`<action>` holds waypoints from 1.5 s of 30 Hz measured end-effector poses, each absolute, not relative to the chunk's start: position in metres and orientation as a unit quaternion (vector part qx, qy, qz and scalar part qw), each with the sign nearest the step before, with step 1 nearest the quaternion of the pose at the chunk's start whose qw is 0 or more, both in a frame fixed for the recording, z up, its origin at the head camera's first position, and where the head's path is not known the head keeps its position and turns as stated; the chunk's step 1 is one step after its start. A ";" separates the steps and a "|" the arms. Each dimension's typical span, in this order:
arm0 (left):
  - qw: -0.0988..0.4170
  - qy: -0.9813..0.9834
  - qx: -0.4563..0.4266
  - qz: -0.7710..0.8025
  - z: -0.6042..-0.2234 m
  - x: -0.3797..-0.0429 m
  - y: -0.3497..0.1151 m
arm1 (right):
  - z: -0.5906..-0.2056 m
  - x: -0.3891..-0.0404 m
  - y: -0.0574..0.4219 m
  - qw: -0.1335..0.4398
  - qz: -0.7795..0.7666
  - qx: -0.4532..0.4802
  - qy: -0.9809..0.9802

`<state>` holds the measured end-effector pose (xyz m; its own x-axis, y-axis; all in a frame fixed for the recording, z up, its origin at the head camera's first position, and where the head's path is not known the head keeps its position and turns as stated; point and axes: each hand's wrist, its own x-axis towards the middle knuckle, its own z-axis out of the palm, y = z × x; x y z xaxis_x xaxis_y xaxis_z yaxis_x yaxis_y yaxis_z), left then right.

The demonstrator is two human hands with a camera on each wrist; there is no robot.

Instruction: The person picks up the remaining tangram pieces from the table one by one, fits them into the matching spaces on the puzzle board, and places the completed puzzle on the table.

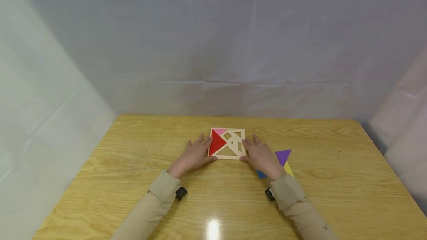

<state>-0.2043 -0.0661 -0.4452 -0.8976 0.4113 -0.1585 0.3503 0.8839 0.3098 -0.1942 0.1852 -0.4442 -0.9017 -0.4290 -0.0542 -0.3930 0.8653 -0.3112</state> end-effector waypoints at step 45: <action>0.099 0.968 0.202 0.113 -0.438 -0.164 -0.072 | -0.437 -0.156 0.180 0.053 -0.086 -0.202 0.974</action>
<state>-0.1644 -0.0723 -0.4378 -0.8989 0.4135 -0.1451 0.3690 0.8928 0.2585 -0.1558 0.1796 -0.4368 -0.9123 -0.4036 -0.0689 -0.3853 0.9032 -0.1891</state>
